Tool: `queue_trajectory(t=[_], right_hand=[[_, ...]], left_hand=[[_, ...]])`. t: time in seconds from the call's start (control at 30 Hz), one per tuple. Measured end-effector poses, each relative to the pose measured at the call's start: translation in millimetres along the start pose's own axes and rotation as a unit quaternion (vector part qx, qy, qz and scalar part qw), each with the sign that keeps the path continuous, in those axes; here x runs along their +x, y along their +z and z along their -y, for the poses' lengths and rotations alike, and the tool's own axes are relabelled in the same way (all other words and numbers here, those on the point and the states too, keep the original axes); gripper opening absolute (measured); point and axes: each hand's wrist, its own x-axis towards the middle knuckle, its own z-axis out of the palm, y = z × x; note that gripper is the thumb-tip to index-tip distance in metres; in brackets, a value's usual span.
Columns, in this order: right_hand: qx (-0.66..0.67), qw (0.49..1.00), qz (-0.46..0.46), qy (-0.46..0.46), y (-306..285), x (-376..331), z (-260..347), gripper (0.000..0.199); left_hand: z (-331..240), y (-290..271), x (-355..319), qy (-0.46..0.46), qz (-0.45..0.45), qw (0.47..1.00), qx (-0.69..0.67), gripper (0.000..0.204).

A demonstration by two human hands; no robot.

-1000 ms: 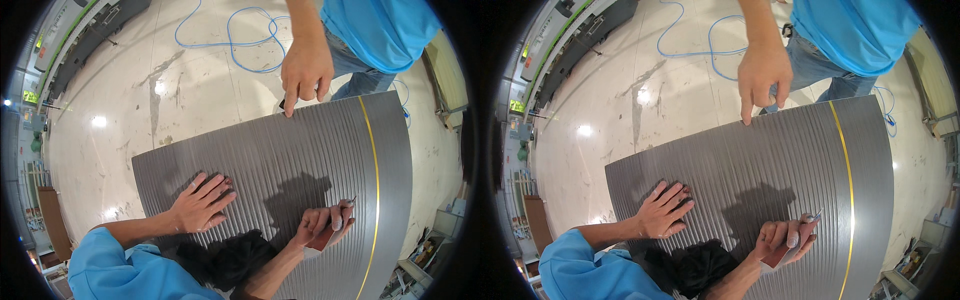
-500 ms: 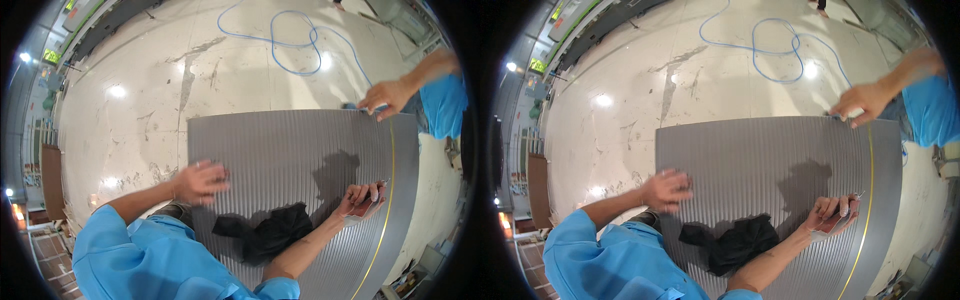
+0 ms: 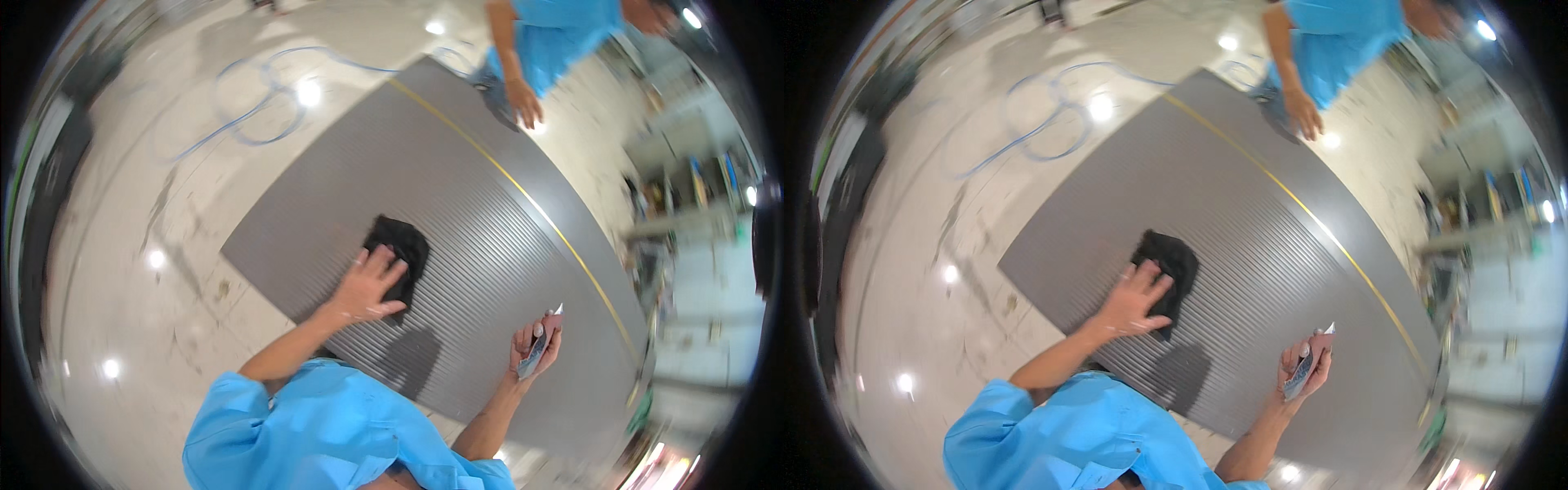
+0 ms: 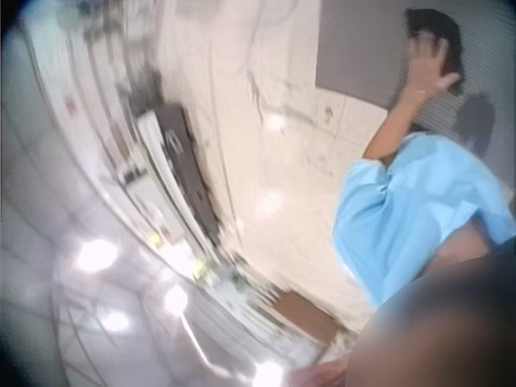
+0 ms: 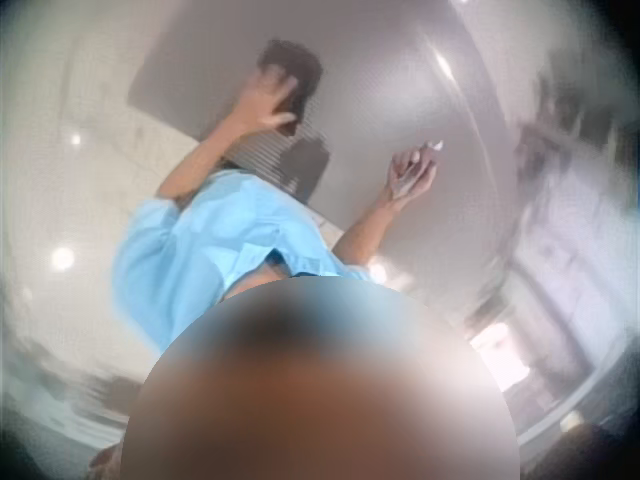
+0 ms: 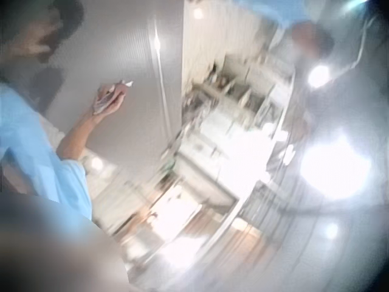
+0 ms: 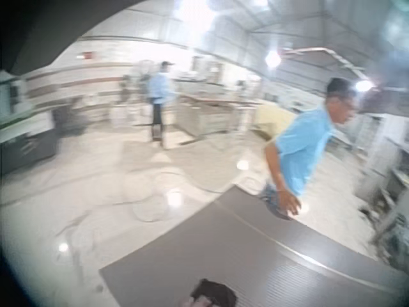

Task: The person uses a heat gun, sandpaper, and a cloth to finish a large corrugated metal sheet. They wipe the surface, sand the edges, and scrape off residue while another person assists by holding the sheet and applying heat.

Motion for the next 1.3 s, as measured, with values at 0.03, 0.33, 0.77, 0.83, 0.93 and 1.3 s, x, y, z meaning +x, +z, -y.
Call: queue_trajectory(t=[0.03, 0.33, 0.77, 0.83, 0.93, 1.3], right_hand=[[-0.001, 0.998, -0.047, -0.038, -11, -37, 19, 0.040], [0.058, 0.877, -0.416, -0.235, -87, -311, 21, 0.042], [0.172, 0.796, -0.530, -0.235, -227, -399, 102, 0.040], [0.181, 0.799, -0.527, -0.225, -255, -437, 138, 0.038], [0.159, 0.812, -0.514, -0.226, -306, -491, 198, 0.036], [0.171, 0.786, -0.534, -0.261, -501, -612, 340, 0.038]], left_hand=[[-30, 22, 17, 0.094, 0.024, 0.995, 0.027, 0.074], [-172, 125, -37, 0.572, 0.208, 0.794, -0.016, 0.059], [-332, 176, 5, 0.613, 0.313, 0.712, 0.138, 0.053], [-412, 212, -6, 0.624, 0.293, 0.702, 0.177, 0.056], [-513, 260, -21, 0.611, 0.303, 0.714, 0.160, 0.067], [-793, 432, -31, 0.668, 0.203, 0.692, 0.184, 0.079]])
